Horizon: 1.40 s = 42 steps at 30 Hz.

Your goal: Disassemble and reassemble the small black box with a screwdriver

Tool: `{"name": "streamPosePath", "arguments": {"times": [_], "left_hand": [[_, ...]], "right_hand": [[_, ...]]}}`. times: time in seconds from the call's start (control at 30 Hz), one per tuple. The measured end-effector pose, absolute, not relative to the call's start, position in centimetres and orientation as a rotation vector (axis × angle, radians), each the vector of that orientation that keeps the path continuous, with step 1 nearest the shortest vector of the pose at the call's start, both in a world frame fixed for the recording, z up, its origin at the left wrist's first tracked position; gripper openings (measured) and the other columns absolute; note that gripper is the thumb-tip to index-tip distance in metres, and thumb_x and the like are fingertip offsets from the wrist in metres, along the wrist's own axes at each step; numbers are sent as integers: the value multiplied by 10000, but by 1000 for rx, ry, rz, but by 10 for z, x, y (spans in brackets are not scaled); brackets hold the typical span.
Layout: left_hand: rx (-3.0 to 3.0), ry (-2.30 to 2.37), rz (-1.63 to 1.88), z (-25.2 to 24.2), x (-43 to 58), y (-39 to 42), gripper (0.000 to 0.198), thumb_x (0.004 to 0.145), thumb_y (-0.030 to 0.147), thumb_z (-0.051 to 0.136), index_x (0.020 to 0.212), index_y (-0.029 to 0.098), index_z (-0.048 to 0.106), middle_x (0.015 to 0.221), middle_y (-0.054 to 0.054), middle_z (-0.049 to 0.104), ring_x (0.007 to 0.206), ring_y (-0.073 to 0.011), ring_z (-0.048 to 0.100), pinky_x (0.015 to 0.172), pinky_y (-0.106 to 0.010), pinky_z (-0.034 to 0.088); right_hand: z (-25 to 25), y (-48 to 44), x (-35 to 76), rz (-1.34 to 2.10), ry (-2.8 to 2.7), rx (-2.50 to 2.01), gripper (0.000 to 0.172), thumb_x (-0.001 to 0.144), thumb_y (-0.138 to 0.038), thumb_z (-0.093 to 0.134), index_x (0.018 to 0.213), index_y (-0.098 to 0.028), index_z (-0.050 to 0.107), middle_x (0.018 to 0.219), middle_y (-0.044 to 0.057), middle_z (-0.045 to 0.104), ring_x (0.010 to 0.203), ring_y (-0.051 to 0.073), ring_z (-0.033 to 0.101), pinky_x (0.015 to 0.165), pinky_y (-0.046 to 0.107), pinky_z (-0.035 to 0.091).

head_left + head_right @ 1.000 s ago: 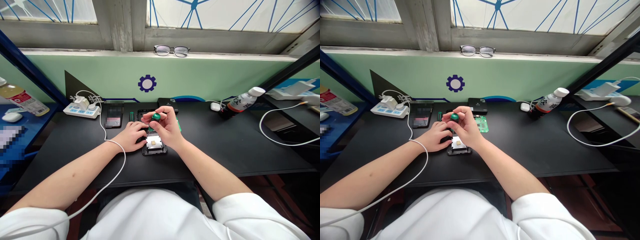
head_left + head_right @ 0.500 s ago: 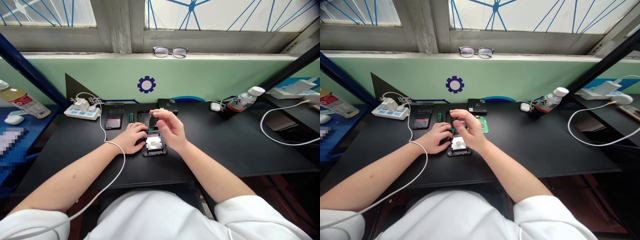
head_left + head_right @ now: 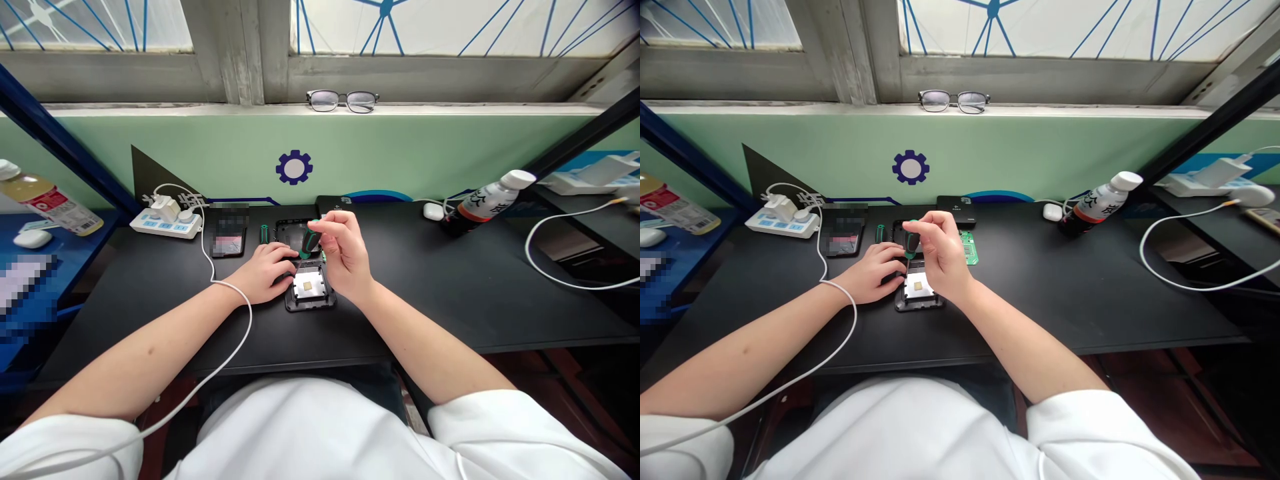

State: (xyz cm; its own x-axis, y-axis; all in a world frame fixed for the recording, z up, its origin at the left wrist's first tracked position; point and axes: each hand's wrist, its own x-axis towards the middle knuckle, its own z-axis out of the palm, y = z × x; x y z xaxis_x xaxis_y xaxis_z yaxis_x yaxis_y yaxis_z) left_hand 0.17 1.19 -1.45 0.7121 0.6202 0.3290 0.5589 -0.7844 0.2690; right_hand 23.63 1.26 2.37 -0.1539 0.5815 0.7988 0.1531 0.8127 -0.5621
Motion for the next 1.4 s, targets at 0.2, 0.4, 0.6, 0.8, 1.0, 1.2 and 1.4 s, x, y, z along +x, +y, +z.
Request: {"name": "streamPosePath", "arguments": {"times": [0.2, 0.4, 0.6, 0.8, 1.0, 1.2, 1.4], "left_hand": [[2692, 947, 653, -15, 4, 12, 133, 1010, 265, 613, 1060, 231, 731, 1389, -134, 689, 1410, -336, 539, 1185, -582, 441], [2643, 925, 667, -13, 6, 11, 137, 987, 269, 640, 1077, 238, 738, 1374, -113, 706, 1417, -336, 530, 1208, -592, 427], [2672, 970, 644, -15, 7, 12, 151, 1008, 251, 612, 1047, 246, 757, 1283, -109, 729, 1408, -331, 539, 1185, -573, 450], [2642, 983, 660, -17, 9, 12, 166, 1015, 247, 607, 1011, 240, 773, 1204, -103, 738, 1350, -319, 559, 1162, -555, 474], [2629, 965, 674, -18, 9, 11, 173, 977, 194, 613, 1021, 245, 772, 1284, -95, 739, 1372, -326, 545, 1195, -585, 450], [2642, 952, 688, -19, 9, 12, 171, 984, 191, 603, 1023, 239, 763, 1291, -99, 740, 1385, -326, 550, 1191, -586, 451], [2653, 983, 666, -17, 10, 11, 160, 981, 203, 624, 1022, 242, 774, 1230, -104, 744, 1367, -331, 565, 1165, -574, 465]], "right_hand": [[20, 7, 230, 628, -1610, -603, 281, 1006, -370, 746, 1187, -295, 544, 1271, 95, 729, 1195, 250, 753, 928, 434, 674], [15, 2, 226, 816, -1584, -561, 325, 1044, -332, 670, 1289, -325, 457, 1418, 90, 713, 1213, 229, 768, 1061, 502, 645], [17, 6, 230, 486, -1632, -707, 295, 1081, -303, 520, 1339, -311, 664, 1291, 110, 612, 1183, 255, 675, 931, 469, 636], [17, 4, 228, 581, -1627, -618, 262, 1112, -322, 487, 1293, -308, 676, 1135, 75, 653, 905, 196, 675, 785, 408, 634], [9, 2, 223, 746, -1543, -551, 460, 934, -274, 840, 1307, -333, 577, 1274, 44, 721, 1012, 187, 788, 930, 400, 681], [10, 2, 224, 720, -1645, -528, 332, 1091, -295, 563, 1414, -347, 506, 1542, 110, 601, 1465, 264, 621, 1153, 541, 601], [16, 6, 230, 383, -1685, -630, 308, 1090, -260, 501, 1343, -321, 666, 1182, 90, 571, 1082, 231, 666, 886, 460, 647]]}}
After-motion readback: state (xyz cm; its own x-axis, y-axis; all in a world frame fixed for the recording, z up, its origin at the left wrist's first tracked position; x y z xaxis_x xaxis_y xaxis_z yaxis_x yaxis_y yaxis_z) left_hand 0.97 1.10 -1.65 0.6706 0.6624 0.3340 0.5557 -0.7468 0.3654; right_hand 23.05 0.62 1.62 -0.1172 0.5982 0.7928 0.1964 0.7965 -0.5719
